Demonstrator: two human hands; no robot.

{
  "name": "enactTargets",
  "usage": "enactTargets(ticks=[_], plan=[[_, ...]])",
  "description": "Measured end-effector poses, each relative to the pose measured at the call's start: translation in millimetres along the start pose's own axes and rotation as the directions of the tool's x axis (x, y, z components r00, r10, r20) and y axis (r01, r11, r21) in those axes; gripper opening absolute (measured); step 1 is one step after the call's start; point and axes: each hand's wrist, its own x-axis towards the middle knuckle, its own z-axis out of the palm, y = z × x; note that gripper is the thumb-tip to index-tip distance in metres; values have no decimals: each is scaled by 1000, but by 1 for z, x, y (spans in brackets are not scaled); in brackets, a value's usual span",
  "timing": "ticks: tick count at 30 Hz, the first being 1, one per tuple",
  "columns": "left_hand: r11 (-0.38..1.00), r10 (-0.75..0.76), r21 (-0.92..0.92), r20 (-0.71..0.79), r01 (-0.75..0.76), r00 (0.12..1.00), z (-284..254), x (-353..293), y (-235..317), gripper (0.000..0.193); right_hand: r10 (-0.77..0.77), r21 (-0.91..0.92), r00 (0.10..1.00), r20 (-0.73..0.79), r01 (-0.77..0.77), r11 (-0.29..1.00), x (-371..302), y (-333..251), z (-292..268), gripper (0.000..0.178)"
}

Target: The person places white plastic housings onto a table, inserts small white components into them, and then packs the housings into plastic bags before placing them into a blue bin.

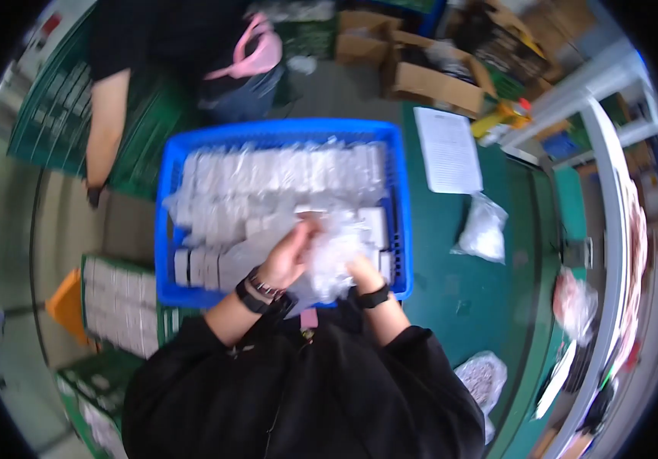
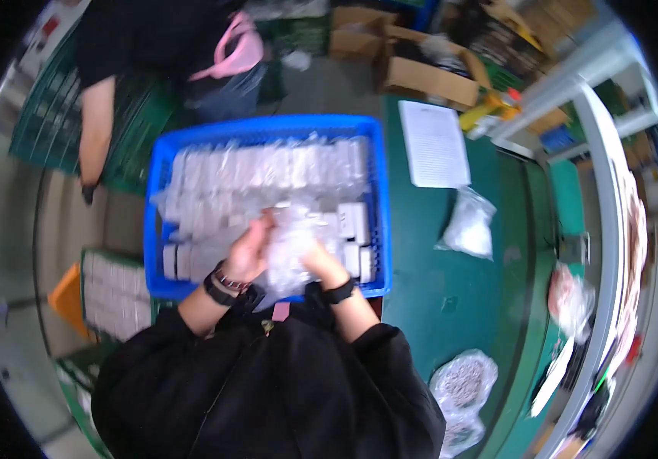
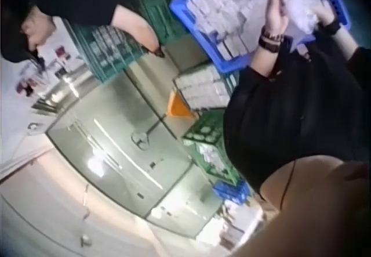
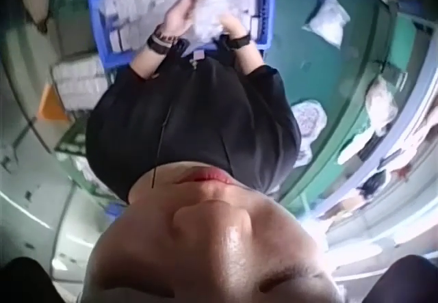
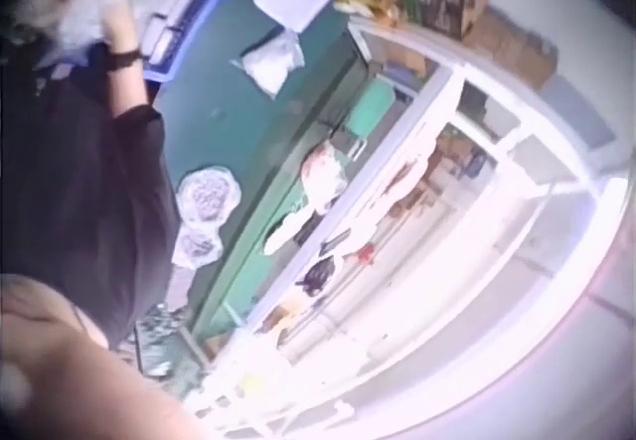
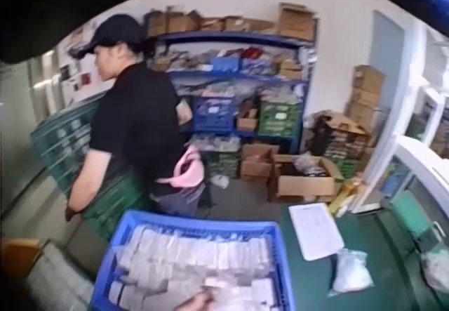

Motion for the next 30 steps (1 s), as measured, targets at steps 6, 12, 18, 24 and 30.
enactTargets(ticks=[6,12,18,24,30], plan=[[855,-177,500,29,139,984,-67,-14,2,25,372,219,928,-21,-359,907,-19,50,29,29],[61,253,998,-41,27,967,-204,5,62,19,278,-632,940,200,-93,769,75,76,72,23],[-324,442,917,-70,232,894,-387,39,111,30,317,-935,926,206,90,344,223,158,138,20],[-600,197,794,29,97,980,-455,54,137,35,55,-917,995,88,59,393,303,252,179,24],[-619,242,766,-24,173,970,-433,27,117,35,503,-982,858,103,8,187,298,239,199,39]])
